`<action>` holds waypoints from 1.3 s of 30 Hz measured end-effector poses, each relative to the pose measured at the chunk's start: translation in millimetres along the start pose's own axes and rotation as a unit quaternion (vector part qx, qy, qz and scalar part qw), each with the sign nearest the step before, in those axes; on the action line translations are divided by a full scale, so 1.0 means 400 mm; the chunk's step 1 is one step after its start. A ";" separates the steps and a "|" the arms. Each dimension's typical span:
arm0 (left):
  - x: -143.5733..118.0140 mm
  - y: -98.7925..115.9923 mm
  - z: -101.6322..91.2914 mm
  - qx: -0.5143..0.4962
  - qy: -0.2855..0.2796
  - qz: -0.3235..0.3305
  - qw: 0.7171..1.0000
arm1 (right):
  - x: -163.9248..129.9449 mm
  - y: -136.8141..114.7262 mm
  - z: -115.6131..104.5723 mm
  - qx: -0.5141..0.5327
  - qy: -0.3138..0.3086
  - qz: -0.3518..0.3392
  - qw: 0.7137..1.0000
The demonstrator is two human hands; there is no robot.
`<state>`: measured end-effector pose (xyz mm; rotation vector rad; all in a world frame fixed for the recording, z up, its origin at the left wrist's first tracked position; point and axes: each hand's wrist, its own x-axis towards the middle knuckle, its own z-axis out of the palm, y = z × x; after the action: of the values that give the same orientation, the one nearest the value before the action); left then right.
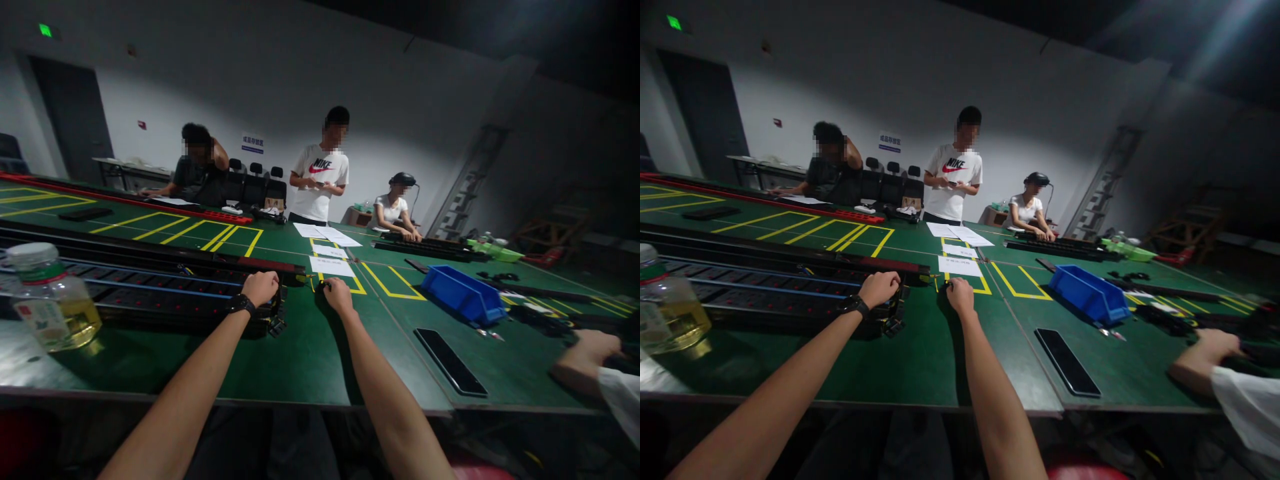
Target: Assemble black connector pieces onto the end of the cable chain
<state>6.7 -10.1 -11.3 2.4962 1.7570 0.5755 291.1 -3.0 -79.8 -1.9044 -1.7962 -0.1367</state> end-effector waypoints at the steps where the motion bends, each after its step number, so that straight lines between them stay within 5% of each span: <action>1: 0.000 0.000 0.000 0.001 0.000 0.000 1.000 | 0.000 0.001 0.001 0.001 -0.002 -0.003 1.000; 13: 0.002 -0.002 0.004 0.006 0.003 0.009 1.000 | -0.011 -0.006 -0.001 -0.016 -0.041 0.055 0.998; 39: 0.002 -0.006 0.006 0.008 0.006 0.007 1.000 | -0.013 -0.011 -0.013 -0.032 -0.028 0.099 0.994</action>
<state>5.5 -8.1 -13.9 2.5242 1.7567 0.5813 287.7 -10.0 -76.0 -2.1393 -1.6440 -0.0715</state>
